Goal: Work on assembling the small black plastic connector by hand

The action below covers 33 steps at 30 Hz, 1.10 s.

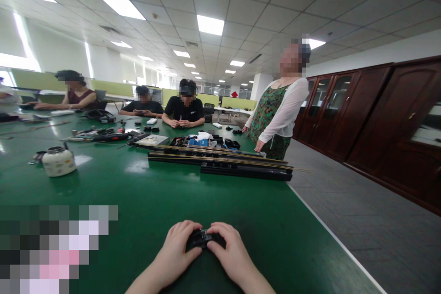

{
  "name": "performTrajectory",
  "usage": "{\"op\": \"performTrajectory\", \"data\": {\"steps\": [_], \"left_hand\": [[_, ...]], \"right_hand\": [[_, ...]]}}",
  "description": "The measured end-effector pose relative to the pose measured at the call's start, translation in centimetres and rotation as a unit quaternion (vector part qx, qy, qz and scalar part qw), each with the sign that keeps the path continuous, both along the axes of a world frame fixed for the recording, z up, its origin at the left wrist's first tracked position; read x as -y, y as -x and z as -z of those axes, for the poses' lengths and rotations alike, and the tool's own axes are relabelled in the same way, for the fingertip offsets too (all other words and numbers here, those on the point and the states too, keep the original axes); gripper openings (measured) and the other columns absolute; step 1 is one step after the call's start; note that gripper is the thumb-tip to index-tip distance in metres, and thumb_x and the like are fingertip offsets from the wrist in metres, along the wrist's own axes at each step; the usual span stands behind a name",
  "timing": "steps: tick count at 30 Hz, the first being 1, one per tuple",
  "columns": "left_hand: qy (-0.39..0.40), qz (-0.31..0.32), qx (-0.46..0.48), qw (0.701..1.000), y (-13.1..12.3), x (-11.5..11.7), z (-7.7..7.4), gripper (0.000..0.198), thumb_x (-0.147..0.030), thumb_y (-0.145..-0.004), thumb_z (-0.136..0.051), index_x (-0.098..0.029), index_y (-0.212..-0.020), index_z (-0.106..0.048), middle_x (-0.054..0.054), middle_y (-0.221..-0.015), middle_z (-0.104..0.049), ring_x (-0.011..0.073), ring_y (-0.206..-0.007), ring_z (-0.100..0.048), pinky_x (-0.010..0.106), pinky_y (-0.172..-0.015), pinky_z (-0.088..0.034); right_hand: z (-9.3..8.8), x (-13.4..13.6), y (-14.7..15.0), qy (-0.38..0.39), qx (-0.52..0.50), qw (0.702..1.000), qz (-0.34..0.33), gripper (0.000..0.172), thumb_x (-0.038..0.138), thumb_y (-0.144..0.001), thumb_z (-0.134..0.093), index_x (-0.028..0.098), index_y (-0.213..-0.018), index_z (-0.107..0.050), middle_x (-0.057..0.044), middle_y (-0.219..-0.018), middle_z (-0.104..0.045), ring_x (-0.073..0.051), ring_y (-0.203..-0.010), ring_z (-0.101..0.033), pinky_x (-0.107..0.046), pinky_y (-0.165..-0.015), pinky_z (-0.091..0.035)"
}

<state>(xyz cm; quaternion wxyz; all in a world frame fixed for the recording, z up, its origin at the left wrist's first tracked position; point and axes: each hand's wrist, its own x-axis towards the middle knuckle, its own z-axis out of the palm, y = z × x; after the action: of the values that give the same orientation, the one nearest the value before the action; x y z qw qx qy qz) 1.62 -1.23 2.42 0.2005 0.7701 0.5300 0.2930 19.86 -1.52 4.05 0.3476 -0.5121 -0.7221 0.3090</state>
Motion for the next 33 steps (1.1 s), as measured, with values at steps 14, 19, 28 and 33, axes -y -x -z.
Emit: {"op": "performTrajectory", "data": {"steps": [14,19,28,33], "left_hand": [[0.010,-0.006,-0.002,1.000,-0.1,0.1,-0.4,0.036,-0.020,-0.065,-0.059,-0.026,-0.101,-0.057,0.003,-0.104,-0.062,0.0236,-0.102,-0.052,0.039,-0.093,-0.035],[0.016,-0.009,-0.004,1.000,-0.1,0.2,-0.5,0.037,-0.020,-0.065,-0.059,-0.026,-0.102,-0.057,0.003,-0.104,-0.062,0.0235,-0.103,-0.052,0.039,-0.094,-0.034],[0.035,-0.020,-0.008,0.999,-0.3,0.1,-0.7,0.041,-0.020,-0.066,-0.058,-0.025,-0.106,-0.058,0.004,-0.107,-0.061,0.0238,-0.104,-0.051,0.039,-0.095,-0.034],[0.040,-0.026,-0.001,0.999,-0.2,0.1,-0.8,0.043,-0.020,-0.066,-0.057,-0.025,-0.109,-0.055,0.004,-0.107,-0.061,0.0238,-0.104,-0.051,0.039,-0.095,-0.033]], "right_hand": [[1.1,-1.4,-0.4,0.045,-0.200,0.979,0.021,0.024,0.028,-0.070,-0.061,0.020,-0.093,-0.063,-0.004,-0.094,-0.068,-0.022,-0.095,-0.060,-0.036,-0.090,-0.042],[1.4,-1.8,-0.6,0.052,-0.260,0.963,0.041,0.029,0.035,-0.067,-0.066,0.019,-0.091,-0.062,-0.006,-0.092,-0.069,-0.023,-0.093,-0.062,-0.037,-0.089,-0.044],[2.0,-2.4,-1.0,0.077,-0.350,0.931,0.074,0.040,0.045,-0.062,-0.069,0.019,-0.092,-0.061,-0.007,-0.094,-0.069,-0.024,-0.096,-0.061,-0.039,-0.092,-0.044],[2.0,-2.5,-1.3,0.095,-0.376,0.916,0.098,0.048,0.046,-0.060,-0.070,0.018,-0.098,-0.061,-0.008,-0.101,-0.068,-0.024,-0.104,-0.059,-0.039,-0.095,-0.042]]}}
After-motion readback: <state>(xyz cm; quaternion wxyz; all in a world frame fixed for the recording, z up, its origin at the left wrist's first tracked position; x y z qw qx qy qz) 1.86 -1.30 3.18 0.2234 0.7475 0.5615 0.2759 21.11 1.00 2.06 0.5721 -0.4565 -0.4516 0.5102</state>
